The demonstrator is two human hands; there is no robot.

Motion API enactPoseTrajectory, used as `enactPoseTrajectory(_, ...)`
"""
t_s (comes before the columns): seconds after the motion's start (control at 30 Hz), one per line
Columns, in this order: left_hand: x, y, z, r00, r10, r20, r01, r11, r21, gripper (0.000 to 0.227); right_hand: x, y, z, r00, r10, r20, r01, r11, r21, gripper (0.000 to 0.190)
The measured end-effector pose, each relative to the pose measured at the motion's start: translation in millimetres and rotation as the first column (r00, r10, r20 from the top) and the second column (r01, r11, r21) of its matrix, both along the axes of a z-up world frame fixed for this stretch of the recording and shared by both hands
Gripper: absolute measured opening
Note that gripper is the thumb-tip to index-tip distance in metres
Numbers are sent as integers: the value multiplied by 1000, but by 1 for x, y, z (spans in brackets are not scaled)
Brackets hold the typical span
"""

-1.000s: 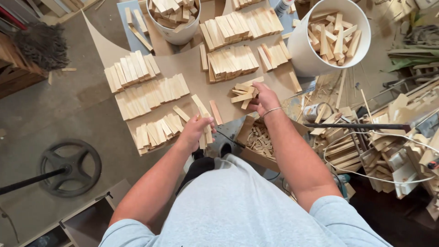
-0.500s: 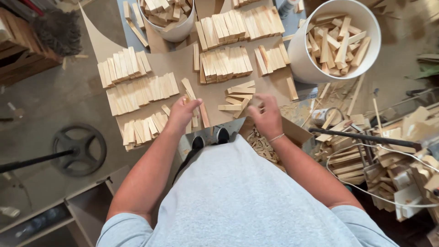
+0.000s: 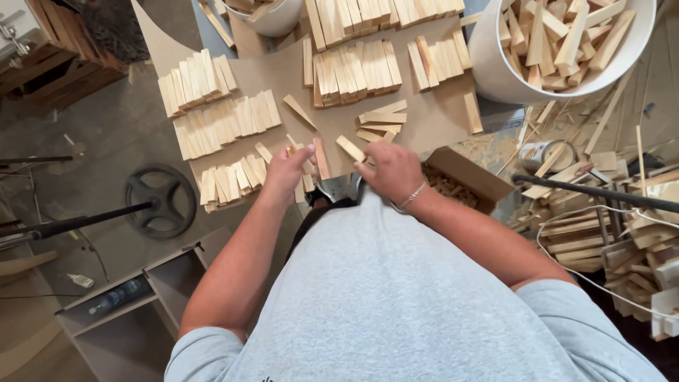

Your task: Sort and pack small wooden slats into a cardboard box and organize them on a workbench.

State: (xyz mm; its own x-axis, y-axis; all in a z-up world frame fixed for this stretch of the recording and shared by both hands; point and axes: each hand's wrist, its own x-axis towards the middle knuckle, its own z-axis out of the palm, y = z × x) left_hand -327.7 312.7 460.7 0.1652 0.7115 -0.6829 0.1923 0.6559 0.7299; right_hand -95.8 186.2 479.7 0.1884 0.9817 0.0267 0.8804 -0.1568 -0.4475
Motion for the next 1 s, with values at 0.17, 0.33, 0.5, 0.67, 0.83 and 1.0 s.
enactPoseTrajectory(0.17,11,-5,28,997,14,70,-15,1000,13,32,-1,-1,-5,985,-115,-125,114,993,-10,26)
enactPoseTrajectory(0.33,42,-5,29,987,19,163,-23,999,27,37,60,-37,-30,858,-467,-215,476,880,-13,27)
enactPoseTrajectory(0.5,81,-11,57,934,-223,-278,328,845,423,45,96,-63,-46,761,-649,-21,647,760,-62,28)
enactPoseTrajectory(0.67,88,1,-21,862,-172,-477,507,317,802,40,114,-63,-48,708,-706,-18,706,709,-7,27)
enactPoseTrajectory(0.83,77,10,-21,853,-240,-463,516,259,817,39,128,-71,-48,677,-736,-9,734,675,73,29)
enactPoseTrajectory(1.0,66,10,-8,808,-242,-537,589,332,737,41,129,-76,-53,673,-739,-2,733,668,127,37)
